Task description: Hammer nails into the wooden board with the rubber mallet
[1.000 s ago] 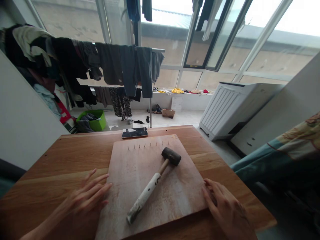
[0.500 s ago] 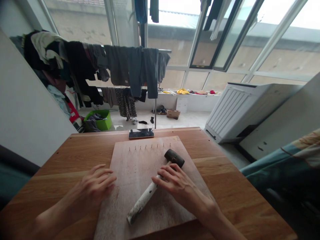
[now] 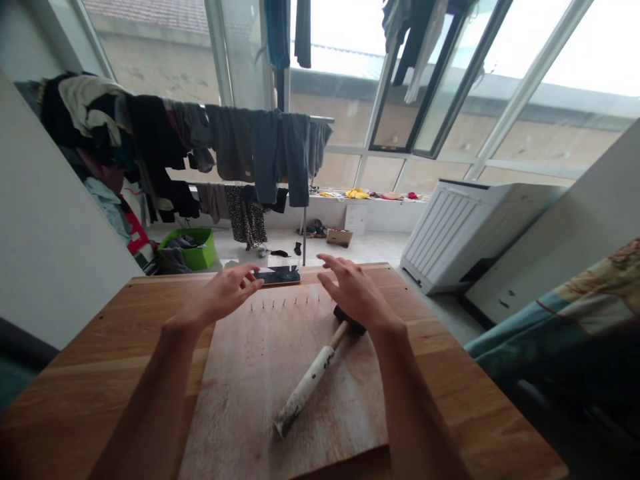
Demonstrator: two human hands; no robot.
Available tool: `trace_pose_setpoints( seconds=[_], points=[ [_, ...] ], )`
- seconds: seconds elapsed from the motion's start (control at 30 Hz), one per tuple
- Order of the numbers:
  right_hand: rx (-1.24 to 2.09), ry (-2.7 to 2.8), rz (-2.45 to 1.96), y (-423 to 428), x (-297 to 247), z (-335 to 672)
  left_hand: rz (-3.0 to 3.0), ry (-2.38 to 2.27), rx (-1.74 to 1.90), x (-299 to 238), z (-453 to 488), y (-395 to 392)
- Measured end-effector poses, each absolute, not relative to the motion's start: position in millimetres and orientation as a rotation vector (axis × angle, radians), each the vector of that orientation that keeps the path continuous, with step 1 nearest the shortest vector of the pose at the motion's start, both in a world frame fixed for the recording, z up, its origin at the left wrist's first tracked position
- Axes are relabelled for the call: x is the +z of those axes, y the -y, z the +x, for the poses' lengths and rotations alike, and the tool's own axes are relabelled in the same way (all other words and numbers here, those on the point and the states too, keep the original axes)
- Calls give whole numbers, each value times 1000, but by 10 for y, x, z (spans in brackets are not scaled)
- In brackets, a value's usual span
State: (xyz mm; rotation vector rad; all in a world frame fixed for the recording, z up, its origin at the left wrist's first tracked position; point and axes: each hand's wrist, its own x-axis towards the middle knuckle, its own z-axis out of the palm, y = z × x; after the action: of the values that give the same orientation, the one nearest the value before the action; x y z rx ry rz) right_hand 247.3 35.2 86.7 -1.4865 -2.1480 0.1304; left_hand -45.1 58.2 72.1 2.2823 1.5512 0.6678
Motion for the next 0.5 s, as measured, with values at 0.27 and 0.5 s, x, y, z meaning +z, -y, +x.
trace_pose_setpoints(
  seconds=[0.27, 0.5],
  points=[
    [477, 2040, -1790, -1004, 279, 2374, 2227, -1472, 533, 236, -490, -728],
    [632, 2075, -1830, -1052, 109, 2386, 2043, -1344, 571, 98, -447, -759]
  ],
)
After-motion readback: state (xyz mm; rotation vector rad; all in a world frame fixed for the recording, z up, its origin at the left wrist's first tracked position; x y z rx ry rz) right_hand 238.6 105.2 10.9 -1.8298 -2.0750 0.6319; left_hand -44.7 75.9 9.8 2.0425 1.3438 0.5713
